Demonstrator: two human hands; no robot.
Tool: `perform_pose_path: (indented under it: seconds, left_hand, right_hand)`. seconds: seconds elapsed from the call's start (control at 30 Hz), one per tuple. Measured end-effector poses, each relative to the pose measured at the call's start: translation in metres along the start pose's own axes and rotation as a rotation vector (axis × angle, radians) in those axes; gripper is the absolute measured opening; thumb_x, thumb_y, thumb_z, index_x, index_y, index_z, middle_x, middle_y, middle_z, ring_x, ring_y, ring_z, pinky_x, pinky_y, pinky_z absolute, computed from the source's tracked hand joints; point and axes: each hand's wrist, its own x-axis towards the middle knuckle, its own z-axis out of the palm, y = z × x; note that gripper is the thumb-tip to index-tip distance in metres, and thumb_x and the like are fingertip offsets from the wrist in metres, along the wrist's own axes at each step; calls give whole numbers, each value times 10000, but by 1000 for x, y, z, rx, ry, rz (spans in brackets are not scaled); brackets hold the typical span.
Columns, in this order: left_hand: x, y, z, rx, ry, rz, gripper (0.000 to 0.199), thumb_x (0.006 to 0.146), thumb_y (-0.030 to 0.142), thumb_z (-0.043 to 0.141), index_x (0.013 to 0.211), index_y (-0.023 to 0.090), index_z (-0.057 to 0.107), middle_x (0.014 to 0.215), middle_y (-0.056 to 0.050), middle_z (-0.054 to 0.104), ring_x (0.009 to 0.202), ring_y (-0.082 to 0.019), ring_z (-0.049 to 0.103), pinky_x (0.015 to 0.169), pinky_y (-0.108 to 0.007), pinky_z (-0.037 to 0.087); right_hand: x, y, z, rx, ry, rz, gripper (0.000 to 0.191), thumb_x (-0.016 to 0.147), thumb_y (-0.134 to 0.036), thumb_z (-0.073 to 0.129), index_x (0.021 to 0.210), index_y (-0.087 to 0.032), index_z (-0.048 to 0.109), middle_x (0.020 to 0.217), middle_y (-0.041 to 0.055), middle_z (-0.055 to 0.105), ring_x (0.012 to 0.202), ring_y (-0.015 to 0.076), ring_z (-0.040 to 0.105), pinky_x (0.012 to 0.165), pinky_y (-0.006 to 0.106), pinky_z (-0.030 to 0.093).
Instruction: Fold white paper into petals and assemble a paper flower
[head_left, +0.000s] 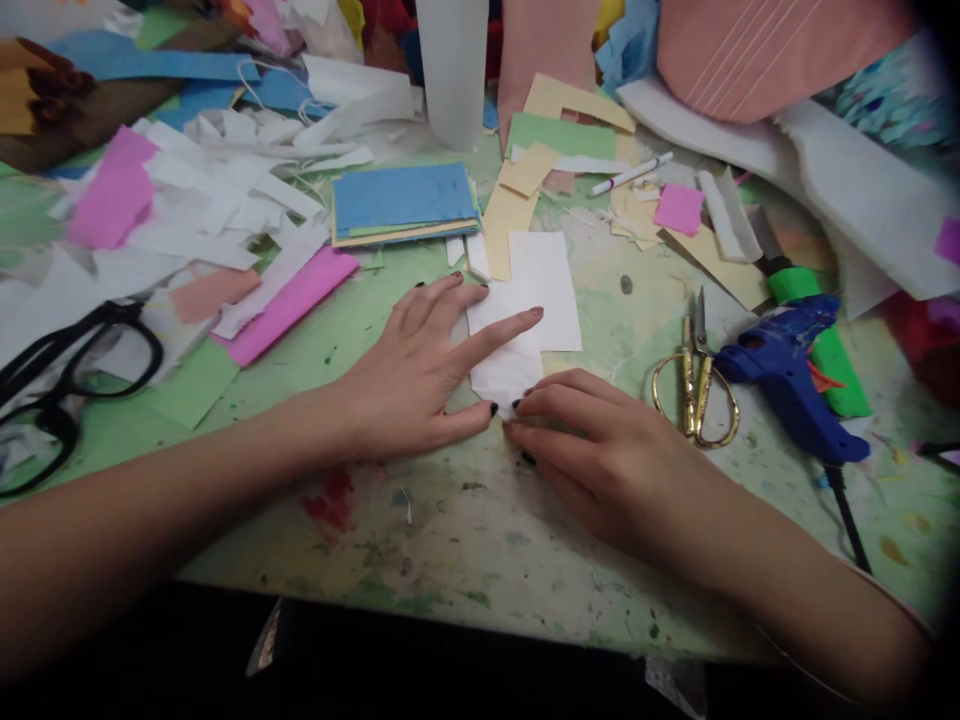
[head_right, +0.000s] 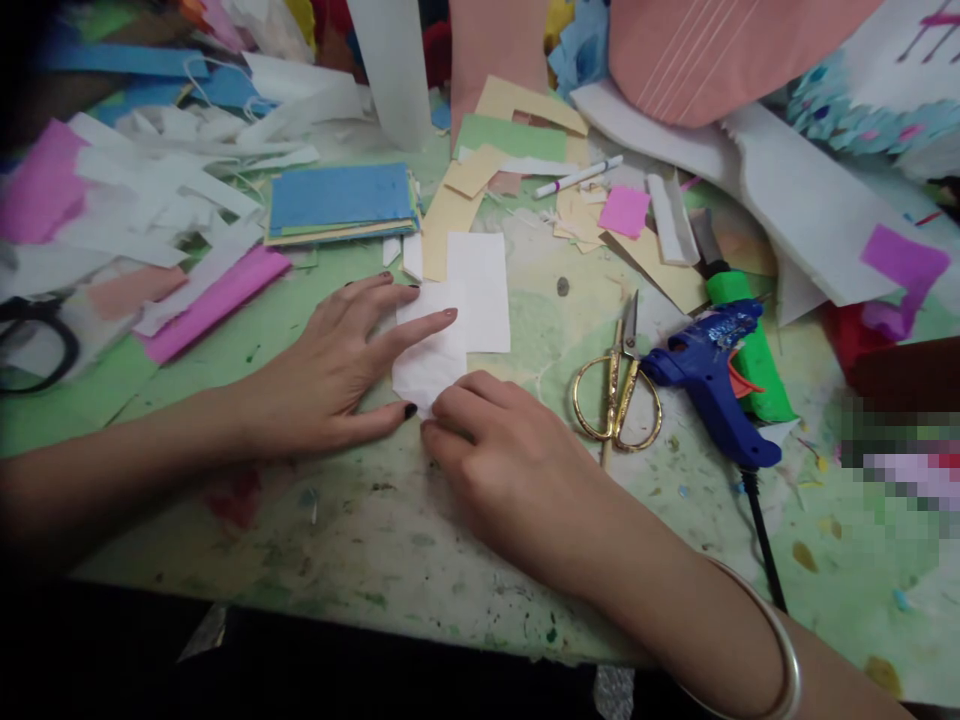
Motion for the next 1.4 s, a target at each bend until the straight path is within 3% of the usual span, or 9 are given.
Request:
perform_pose_path:
  seconds: [0.73, 1.1, 1.4]
  left_hand:
    - [2, -8, -10, -80, -30, 13, 715, 806, 245, 506, 1472, 333, 264, 1388, -90, 354, 1275, -339, 304, 1074, -564, 233]
    - [1, -9, -8, -72, -17, 7, 712, 804, 255, 515, 1467, 350, 274, 1410, -82, 344, 1287, -340, 300, 1080, -560, 239]
    - [2, -8, -9, -86, -16, 3, 713, 793, 240, 527, 1458, 348, 295, 1416, -83, 355, 1287, -347, 305, 1081, -566, 232]
  right_hand:
    - [0, 0, -3, 2, -19, 5, 224, 891, -84, 493, 983, -110, 696, 970, 121, 648, 981, 240, 561, 840, 386, 508]
    - [1, -5, 3, -124, -51, 0, 298, 950, -160, 437, 1176, -98, 621, 963, 131, 629, 991, 257, 539, 824, 420, 508]
    - [-1, -4, -2, -61, -3, -14, 211, 891, -97, 511, 991, -94, 697, 957, 131, 673, 1019, 256, 579, 870, 406, 531]
